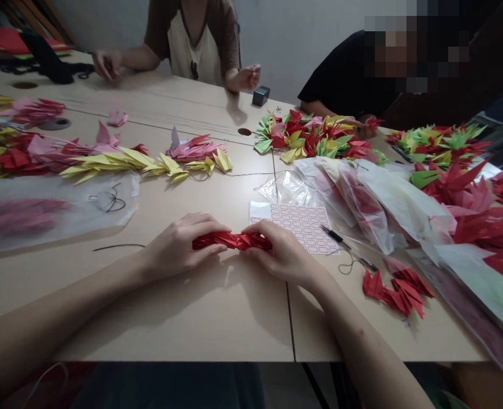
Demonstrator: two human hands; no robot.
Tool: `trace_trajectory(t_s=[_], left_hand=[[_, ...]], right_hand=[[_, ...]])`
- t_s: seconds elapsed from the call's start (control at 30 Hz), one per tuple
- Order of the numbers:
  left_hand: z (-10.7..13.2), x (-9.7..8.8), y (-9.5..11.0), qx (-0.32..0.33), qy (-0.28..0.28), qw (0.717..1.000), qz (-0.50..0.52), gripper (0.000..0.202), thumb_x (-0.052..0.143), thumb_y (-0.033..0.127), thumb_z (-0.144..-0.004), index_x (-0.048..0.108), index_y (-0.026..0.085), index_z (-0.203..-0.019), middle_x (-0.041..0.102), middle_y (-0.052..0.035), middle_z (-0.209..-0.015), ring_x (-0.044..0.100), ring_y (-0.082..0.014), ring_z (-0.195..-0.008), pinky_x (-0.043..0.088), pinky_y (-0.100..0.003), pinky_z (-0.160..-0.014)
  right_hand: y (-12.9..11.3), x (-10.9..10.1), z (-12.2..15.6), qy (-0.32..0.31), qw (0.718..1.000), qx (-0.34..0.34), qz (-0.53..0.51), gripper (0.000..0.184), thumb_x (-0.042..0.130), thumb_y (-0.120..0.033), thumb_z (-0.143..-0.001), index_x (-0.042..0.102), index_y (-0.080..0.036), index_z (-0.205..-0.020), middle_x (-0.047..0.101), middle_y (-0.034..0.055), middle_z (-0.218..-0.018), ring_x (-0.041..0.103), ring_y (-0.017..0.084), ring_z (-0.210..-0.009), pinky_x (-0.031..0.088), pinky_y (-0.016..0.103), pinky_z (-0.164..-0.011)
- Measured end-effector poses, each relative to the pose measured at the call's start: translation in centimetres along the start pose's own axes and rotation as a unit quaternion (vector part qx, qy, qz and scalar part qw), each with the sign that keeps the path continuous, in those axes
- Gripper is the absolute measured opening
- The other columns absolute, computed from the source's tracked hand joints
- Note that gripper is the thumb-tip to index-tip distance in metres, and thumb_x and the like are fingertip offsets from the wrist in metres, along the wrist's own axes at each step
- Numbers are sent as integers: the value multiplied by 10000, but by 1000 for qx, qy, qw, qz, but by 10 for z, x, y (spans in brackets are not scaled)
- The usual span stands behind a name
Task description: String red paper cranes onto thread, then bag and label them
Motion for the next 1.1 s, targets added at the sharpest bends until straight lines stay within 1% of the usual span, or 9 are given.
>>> trace_trajectory(t_s=[0.17, 0.3, 0.53, 0.6, 0.7, 0.87, 1.0, 1.03, 1.1], left_hand=[[2, 0, 2, 31, 8, 999, -33, 175, 575, 267, -867, 632, 159, -991, 662, -52, -896, 593, -169, -836, 428, -320, -768], [3, 1, 3, 58, 15, 997, -55, 185, 599, 260, -852, 633, 165, -1007, 675, -46, -905, 599, -168, -860, 412, -315, -779], [1, -2, 2, 35, 21, 996, -79, 169, 595, 242, -839, 643, 152, -973, 670, -52, -895, 595, -173, -831, 418, -320, -784], [1, -1, 2, 30, 9, 997, -72, 175, 590, 247, -841, 639, 153, -980, 668, -50, -906, 595, -174, -842, 415, -320, -789], [2, 3, 1, 30, -27, 997, -64, 194, 583, 267, -849, 633, 163, -1005, 667, -41, -919, 599, -177, -872, 402, -323, -798], [4, 11, 1, 14, -69, 993, -91, 208, 563, 288, -868, 629, 168, -1024, 661, -46, -939, 590, -187, -898, 388, -333, -811], [4, 13, 0, -4, -81, 991, -108, 232, 563, 328, -866, 627, 157, -1008, 658, -56, -951, 587, -197, -906, 386, -338, -816], [4, 13, 0, -7, -82, 991, -110, 240, 566, 338, -864, 626, 158, -1010, 660, -56, -952, 587, -198, -906, 386, -338, -817], [4, 12, -1, -10, -81, 990, -113, 248, 568, 354, -860, 627, 162, -1006, 664, -54, -951, 590, -199, -899, 384, -339, -812]], right_hand=[[-1, 0, 0, -1, 1000, -12, 23, 160, 554, -208, -848, 579, -204, -1006, 645, 37, -892, 598, 152, -774, 467, 287, -676], [0, 1, -1, -6, 999, -24, 42, 182, 572, -223, -851, 594, -199, -1030, 639, 47, -891, 591, 161, -800, 463, 291, -689], [-3, 3, -1, -7, 998, -40, 49, 181, 537, -207, -873, 604, -191, -1041, 640, 62, -909, 592, 163, -817, 459, 285, -694], [-2, 3, -1, -9, 998, -38, 48, 178, 550, -202, -864, 605, -192, -1033, 642, 57, -900, 594, 159, -802, 456, 277, -677], [1, 4, 0, 0, 997, -39, 59, 185, 583, -210, -842, 598, -194, -1025, 648, 51, -895, 597, 162, -795, 454, 275, -668], [4, 12, -2, 17, 995, -47, 87, 216, 625, -224, -811, 581, -196, -1021, 658, 45, -876, 606, 175, -793, 458, 287, -672], [1, 20, -3, 23, 990, -52, 130, 175, 626, -265, -819, 587, -206, -979, 664, 54, -876, 602, 214, -856, 457, 347, -747], [-1, 19, -2, 19, 989, -57, 137, 210, 638, -294, -813, 587, -204, -996, 666, 65, -913, 598, 230, -898, 453, 372, -783], [-3, 11, 1, 13, 987, -67, 142, 358, 678, -364, -783, 569, -199, -1082, 651, 95, -1043, 576, 261, -1004, 431, 420, -868]])
Point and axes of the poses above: each hand's wrist, its own z-axis away from the middle knuckle, its own x-axis out of the palm, y = z × x, the point moved 3 cm from there along -z, towards the middle knuckle
